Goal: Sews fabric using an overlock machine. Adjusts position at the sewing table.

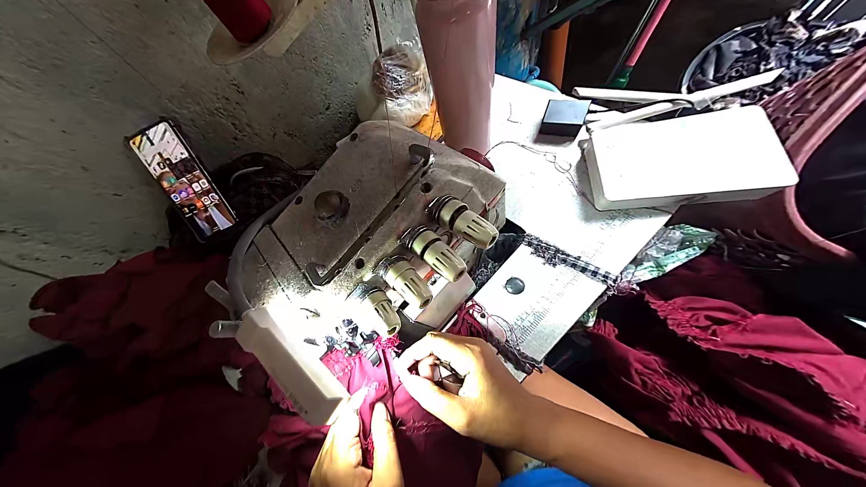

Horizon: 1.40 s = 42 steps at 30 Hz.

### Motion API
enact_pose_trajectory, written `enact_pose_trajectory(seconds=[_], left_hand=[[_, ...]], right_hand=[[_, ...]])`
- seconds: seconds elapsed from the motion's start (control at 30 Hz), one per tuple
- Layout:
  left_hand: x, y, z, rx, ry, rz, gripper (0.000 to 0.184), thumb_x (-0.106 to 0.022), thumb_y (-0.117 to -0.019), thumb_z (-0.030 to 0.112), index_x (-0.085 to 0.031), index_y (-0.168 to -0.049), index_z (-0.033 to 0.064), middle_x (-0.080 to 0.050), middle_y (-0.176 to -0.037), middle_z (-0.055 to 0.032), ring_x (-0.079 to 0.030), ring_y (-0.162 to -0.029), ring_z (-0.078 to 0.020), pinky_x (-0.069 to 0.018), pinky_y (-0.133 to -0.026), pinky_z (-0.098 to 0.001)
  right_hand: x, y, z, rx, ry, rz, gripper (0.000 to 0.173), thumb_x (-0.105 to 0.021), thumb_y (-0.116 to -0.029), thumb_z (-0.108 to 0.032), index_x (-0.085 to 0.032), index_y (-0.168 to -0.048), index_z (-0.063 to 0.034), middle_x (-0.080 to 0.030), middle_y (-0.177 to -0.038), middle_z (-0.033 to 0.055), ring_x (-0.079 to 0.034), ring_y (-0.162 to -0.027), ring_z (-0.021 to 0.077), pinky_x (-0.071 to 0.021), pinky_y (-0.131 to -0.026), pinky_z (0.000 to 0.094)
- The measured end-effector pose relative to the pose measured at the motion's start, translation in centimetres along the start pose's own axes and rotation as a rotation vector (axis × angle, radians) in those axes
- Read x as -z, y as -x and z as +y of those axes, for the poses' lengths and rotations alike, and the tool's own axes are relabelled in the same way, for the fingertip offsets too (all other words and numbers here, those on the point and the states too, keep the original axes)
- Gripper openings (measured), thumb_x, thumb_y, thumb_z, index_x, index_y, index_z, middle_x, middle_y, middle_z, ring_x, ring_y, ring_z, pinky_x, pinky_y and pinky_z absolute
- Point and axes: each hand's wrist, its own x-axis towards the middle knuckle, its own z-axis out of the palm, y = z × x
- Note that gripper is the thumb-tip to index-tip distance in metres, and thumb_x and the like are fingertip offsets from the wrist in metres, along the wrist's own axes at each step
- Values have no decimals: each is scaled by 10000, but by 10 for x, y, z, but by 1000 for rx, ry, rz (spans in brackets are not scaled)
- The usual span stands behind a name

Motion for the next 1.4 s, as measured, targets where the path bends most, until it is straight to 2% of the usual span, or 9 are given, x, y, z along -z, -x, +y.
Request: enact_pose_trajectory(seconds=[0.33, 0.43, 0.47, 0.53, 0.73, 0.83, 0.93, 1.07, 1.4], left_hand=[[13, -4, -8, 6, 125, -113, 234, -537, -935, 10, -698, -1013, -141, -733, -960, -188, -671, -947, -7, -492, -897, -147], [25, -3, -16, -87, 216, -240, 386, -523, -1028, 233, -708, -1066, -104, -715, -915, -101, -632, -879, 17, -506, -843, -154], [31, -4, -19, -131, 216, -307, 533, -444, -1076, 365, -705, -1129, -98, -722, -950, -122, -640, -916, -31, -507, -881, -202], [37, -5, -23, -225, 158, -378, 553, -332, -1109, 323, -699, -1192, -82, -706, -966, -173, -632, -948, -157, -475, -926, -311], [11, 13, 6, -315, -226, -115, 300, -585, -912, 28, -744, -1156, -45, -688, -1102, -263, -648, -1006, -386, -513, -902, -446], [-16, 25, 13, -311, -342, 66, 286, -583, -924, 22, -733, -1144, -82, -692, -1142, -281, -667, -1080, -404, -516, -989, -407], [-31, 28, 9, -325, -428, 147, 301, -564, -916, 12, -735, -1153, -62, -694, -1171, -263, -662, -1119, -392, -501, -1017, -376], [-34, 22, 3, -341, -424, 196, 329, -544, -899, 6, -733, -1161, -57, -709, -1173, -236, -670, -1123, -374, -513, -998, -366], [-39, 5, -8, -319, -295, 239, 388, -466, -914, 36, -726, -1193, -31, -707, -1207, -223, -653, -1176, -341, -468, -1053, -340]], right_hand=[[0, -6, -2, -28, -23, -11, 140, -634, -924, -177, -695, -1012, -87, -635, -763, -39, -530, -628, -16, -429, -563, 143], [5, 0, -3, -71, -46, 7, 138, -630, -945, -196, -672, -1026, -91, -653, -786, -52, -556, -644, -41, -455, -575, 128], [7, 4, -4, -91, -61, 2, 139, -624, -961, -220, -657, -1014, -96, -636, -775, -60, -547, -636, -49, -451, -568, 122], [11, 12, -4, -118, -61, -14, 224, -608, -993, -327, -650, -945, -112, -613, -741, -64, -537, -612, -47, -440, -541, 133], [10, 27, -10, -45, 187, -30, 644, -550, -884, -772, -701, -879, -147, -615, -943, -14, -578, -813, 16, -476, -635, 193], [14, 32, -12, -109, 158, -99, 537, -617, -916, -653, -700, -849, -127, -670, -991, -12, -616, -899, 22, -506, -706, 219], [15, 33, -10, -129, 19, -123, 320, -639, -976, -376, -663, -814, -101, -642, -834, -22, -582, -777, -25, -450, -644, 136], [8, 30, -12, -146, -64, -14, 144, -708, -918, -231, -614, -919, -122, -615, -747, -90, -530, -647, -93, -414, -565, 72], [-2, 12, -12, -149, -125, 57, 257, -735, -878, -138, -525, -1024, -113, -549, -743, -108, -487, -624, -95, -398, -560, 57]])
